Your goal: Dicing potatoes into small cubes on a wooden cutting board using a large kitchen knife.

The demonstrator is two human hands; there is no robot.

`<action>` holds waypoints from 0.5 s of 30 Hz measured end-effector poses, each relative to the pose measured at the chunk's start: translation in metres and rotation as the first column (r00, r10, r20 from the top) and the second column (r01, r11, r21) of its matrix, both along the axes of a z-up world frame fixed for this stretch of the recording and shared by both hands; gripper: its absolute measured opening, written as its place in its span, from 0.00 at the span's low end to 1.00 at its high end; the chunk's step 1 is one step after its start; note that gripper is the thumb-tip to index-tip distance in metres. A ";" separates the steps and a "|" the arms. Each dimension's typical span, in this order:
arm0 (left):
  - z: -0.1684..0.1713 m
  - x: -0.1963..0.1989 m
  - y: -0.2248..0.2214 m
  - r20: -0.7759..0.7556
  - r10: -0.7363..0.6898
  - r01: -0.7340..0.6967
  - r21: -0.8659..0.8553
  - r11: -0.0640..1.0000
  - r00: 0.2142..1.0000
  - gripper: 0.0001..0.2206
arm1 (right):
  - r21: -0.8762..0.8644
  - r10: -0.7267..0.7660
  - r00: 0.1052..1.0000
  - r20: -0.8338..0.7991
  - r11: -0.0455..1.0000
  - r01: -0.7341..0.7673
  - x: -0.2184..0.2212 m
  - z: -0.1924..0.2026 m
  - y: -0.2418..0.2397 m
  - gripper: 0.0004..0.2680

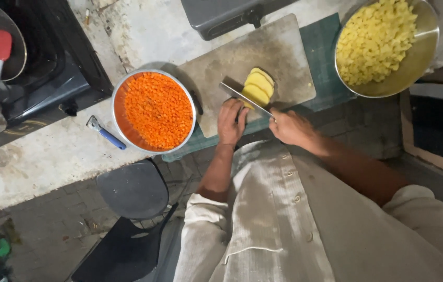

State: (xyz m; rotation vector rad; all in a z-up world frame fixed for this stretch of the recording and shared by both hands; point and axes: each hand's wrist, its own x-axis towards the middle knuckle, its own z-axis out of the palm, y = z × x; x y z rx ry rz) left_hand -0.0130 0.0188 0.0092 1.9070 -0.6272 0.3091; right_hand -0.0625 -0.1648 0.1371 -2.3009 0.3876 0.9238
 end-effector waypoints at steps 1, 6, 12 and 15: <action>0.002 0.000 -0.001 0.002 0.003 -0.003 0.003 1.000 1.000 0.10 | 0.003 0.003 1.000 0.002 1.000 -0.003 -0.002 -0.002 -0.002 0.12; -0.002 -0.001 -0.002 0.033 -0.003 0.001 0.052 0.999 0.999 0.11 | 0.016 -0.066 0.965 0.255 0.998 0.064 -0.032 -0.032 -0.013 0.09; 0.004 -0.001 -0.003 0.041 -0.006 0.002 0.108 0.994 0.999 0.14 | 0.038 -0.226 0.915 0.334 0.973 0.226 -0.058 -0.056 -0.047 0.11; 0.018 -0.002 -0.005 -0.021 -0.055 0.057 0.128 0.990 0.998 0.31 | 0.097 -0.328 0.878 0.348 0.944 0.314 -0.063 -0.054 -0.056 0.09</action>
